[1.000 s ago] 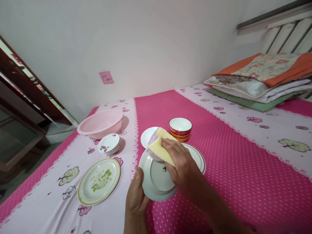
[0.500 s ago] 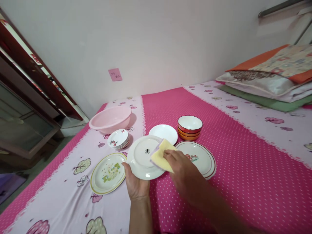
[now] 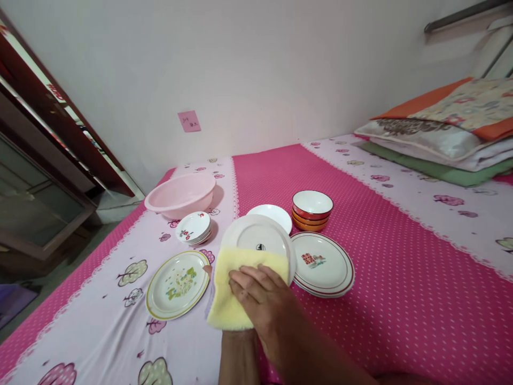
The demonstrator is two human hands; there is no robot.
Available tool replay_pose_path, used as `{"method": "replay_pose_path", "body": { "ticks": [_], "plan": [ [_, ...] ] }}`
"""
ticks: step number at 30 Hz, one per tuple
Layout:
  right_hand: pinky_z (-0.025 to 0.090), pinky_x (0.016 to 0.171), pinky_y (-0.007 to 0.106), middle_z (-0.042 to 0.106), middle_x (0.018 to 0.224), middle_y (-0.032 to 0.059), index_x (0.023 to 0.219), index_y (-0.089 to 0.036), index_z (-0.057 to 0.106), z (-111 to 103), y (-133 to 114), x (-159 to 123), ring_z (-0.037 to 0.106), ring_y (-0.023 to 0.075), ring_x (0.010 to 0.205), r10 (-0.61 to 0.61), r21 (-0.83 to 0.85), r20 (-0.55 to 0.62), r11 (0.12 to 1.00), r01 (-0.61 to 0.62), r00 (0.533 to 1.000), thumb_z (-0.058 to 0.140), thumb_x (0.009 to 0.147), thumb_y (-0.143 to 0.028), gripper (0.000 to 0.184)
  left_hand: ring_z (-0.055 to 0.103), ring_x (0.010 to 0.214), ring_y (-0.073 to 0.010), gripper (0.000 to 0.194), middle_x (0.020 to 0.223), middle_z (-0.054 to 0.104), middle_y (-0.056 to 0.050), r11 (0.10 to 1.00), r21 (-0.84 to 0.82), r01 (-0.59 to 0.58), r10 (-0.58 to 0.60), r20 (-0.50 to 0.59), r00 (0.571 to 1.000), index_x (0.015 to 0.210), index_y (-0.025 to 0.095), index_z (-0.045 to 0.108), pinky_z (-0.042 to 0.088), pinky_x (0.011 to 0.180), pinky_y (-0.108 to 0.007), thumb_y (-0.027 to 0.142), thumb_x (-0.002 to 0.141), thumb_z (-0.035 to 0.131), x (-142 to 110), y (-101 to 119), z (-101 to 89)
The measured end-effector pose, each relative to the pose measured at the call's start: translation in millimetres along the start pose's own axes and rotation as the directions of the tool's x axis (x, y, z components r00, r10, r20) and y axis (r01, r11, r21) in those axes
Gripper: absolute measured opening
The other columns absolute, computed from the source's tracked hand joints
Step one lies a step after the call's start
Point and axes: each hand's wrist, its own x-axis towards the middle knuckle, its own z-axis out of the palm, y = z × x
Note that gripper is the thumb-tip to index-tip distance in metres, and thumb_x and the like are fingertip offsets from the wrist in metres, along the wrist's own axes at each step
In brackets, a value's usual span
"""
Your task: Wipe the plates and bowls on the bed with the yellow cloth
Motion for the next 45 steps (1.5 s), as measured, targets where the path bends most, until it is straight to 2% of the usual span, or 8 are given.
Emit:
{"method": "replay_pose_path", "body": {
  "ticks": [9,18,23,26,30,37,41,45],
  "plan": [
    [0.029,0.126,0.048,0.055,0.156,0.0107,0.153,-0.015,0.048,-19,22,5,0.044,0.025,0.147,0.014,-0.106,-0.33,0.993,-0.052,0.944,0.039,0.098,-0.014,0.056,0.065,0.129,-0.0262,0.077,0.124,0.073,-0.023,0.937,0.339,-0.087,0.04,0.143,0.989,0.116,0.009,0.076,0.06,0.092,-0.039,0.042,0.104,0.007,-5,-7,55.3],
    [0.045,0.112,0.053,0.064,0.143,0.0177,0.142,-0.014,0.057,-69,69,-13,0.057,0.0325,0.134,0.293,0.122,-0.492,0.955,-0.268,0.82,0.046,0.097,-0.019,0.047,0.061,0.136,-0.0217,0.048,0.131,0.074,-0.007,0.942,-0.226,0.249,-0.143,0.4,0.905,0.136,0.025,0.071,0.025,0.128,-0.041,0.034,0.11,0.032,-3,-12,20.7],
    [0.057,0.066,0.037,0.077,0.085,0.0089,0.106,-0.015,0.072,-73,105,-26,0.071,0.0277,0.074,0.761,0.792,-0.103,0.453,-0.41,0.641,0.069,0.088,-0.057,0.046,0.064,0.131,-0.021,0.056,0.139,0.068,-0.007,0.9,-0.374,0.225,-0.018,0.483,0.875,0.138,0.027,0.069,0.023,0.128,-0.042,0.044,0.11,0.023,9,-3,5.6],
    [0.058,0.067,0.035,0.079,0.093,0.0109,0.112,-0.015,0.072,-64,110,-23,0.074,0.027,0.076,0.727,0.959,0.096,0.115,-0.259,0.68,0.083,0.076,-0.057,0.057,0.062,0.134,-0.0212,0.057,0.143,0.065,-0.008,0.887,-0.412,0.207,0.027,0.495,0.868,0.142,0.027,0.065,0.019,0.129,-0.045,0.049,0.11,0.023,12,1,8.3],
    [0.06,0.08,0.04,0.08,0.102,0.0143,0.119,-0.015,0.07,-51,99,-14,0.077,0.0305,0.091,0.594,0.982,0.18,-0.055,-0.183,0.784,0.077,0.081,-0.063,0.061,0.062,0.134,-0.0204,0.056,0.144,0.062,-0.01,0.876,-0.443,0.19,0.055,0.484,0.873,0.142,0.025,0.064,0.015,0.129,-0.046,0.05,0.11,0.025,14,2,9.8],
    [0.059,0.09,0.045,0.079,0.108,0.013,0.122,-0.016,0.068,-51,75,-9,0.076,0.0305,0.096,0.444,0.982,0.179,-0.023,-0.188,0.878,0.086,0.075,-0.042,0.057,0.063,0.133,-0.026,0.053,0.134,0.07,-0.011,0.919,-0.343,0.197,-0.053,0.388,0.92,0.127,0.02,0.076,0.022,0.129,-0.045,0.049,0.109,0.036,18,-2,9.2],
    [0.059,0.086,0.041,0.079,0.102,0.0111,0.115,-0.014,0.071,-55,64,-4,0.075,0.0282,0.092,0.603,0.985,0.098,0.054,-0.163,0.791,0.083,0.078,-0.041,0.047,0.063,0.133,-0.0255,0.038,0.127,0.077,-0.01,0.97,-0.221,0.097,-0.088,0.053,0.995,0.125,0.021,0.077,0.032,0.126,-0.044,0.035,0.108,0.046,17,4,22.9],
    [0.058,0.066,0.033,0.075,0.082,0.0055,0.098,-0.016,0.071,-58,51,-6,0.07,0.0227,0.072,0.729,0.939,-0.037,0.26,-0.227,0.683,0.082,0.08,-0.044,0.035,0.062,0.134,-0.0267,0.034,0.136,0.073,-0.009,0.985,0.171,-0.004,0.044,-0.232,0.972,0.13,0.022,0.072,0.041,0.12,-0.045,0.035,0.099,0.066,3,16,49.2]
  ]
}}
